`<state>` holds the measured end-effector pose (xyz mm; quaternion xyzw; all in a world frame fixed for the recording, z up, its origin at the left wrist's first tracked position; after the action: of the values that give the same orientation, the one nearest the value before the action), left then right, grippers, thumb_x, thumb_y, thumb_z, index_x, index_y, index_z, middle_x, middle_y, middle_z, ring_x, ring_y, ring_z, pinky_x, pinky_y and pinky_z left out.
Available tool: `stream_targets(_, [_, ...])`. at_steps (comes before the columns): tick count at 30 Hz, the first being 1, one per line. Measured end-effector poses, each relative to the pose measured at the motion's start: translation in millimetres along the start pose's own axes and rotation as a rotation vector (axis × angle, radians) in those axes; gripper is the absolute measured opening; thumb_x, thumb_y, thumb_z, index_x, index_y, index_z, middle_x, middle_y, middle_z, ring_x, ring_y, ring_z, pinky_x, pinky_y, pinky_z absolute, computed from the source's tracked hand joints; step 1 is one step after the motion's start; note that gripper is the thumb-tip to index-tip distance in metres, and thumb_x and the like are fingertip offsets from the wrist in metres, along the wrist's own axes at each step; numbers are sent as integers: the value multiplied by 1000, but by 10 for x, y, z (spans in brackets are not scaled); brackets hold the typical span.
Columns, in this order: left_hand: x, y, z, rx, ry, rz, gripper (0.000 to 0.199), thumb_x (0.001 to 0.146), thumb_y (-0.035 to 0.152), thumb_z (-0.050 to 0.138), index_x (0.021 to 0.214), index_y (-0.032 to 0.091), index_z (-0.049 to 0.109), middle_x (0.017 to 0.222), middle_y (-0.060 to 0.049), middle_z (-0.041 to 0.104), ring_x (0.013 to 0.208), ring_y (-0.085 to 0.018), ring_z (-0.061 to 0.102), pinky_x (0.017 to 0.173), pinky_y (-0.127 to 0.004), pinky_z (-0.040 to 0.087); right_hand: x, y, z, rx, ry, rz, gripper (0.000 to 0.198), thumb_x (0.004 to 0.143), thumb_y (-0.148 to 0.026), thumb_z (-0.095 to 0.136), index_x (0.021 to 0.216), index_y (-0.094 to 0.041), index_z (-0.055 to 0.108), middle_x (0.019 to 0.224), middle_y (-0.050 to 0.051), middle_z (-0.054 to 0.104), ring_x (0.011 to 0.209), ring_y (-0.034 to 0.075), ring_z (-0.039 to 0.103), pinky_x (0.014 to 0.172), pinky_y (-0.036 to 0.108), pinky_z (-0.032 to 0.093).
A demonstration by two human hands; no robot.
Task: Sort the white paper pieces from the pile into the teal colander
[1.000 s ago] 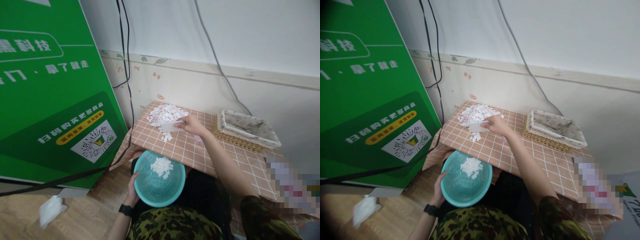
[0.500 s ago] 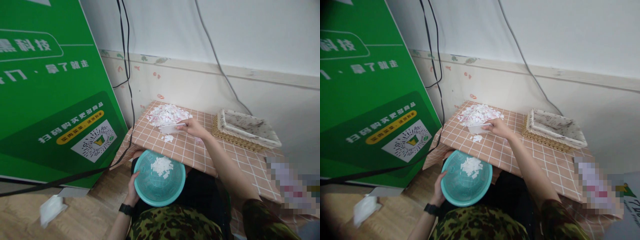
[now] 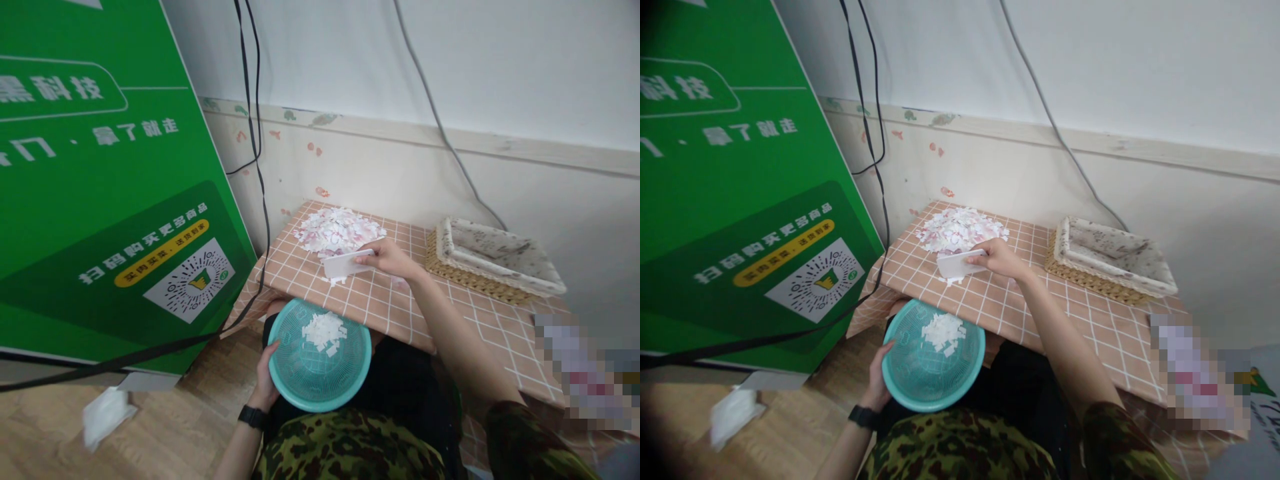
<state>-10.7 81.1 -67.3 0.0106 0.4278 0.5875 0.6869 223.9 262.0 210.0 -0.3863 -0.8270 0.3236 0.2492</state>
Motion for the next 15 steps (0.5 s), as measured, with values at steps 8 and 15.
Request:
stream_targets(8, [16,5,-24,2,6,14,19,68,27,66,78,12,69,72,-7,72,65,-20,65,71,-34,51,36,-87,76,20,-24,-11,32,78,-42,58,84,-14,70,74,4,68,64,12,56,57,23,42])
stream_targets(15, [12,23,-31,13,1,38,20,67,27,66,80,11,69,74,-7,72,66,-21,65,70,-35,51,104,-138,157,-4,19,-46,33,81,-42,55,85,-13,70,71,3,66,62,11,53,57,23,40])
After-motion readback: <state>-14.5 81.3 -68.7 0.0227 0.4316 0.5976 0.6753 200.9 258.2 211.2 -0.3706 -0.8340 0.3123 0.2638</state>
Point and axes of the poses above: each hand's wrist, its own x-axis towards the middle knuckle, its own z-axis out of the palm, y = z × x, the point moved 9 cm from there along x, towards the middle knuckle
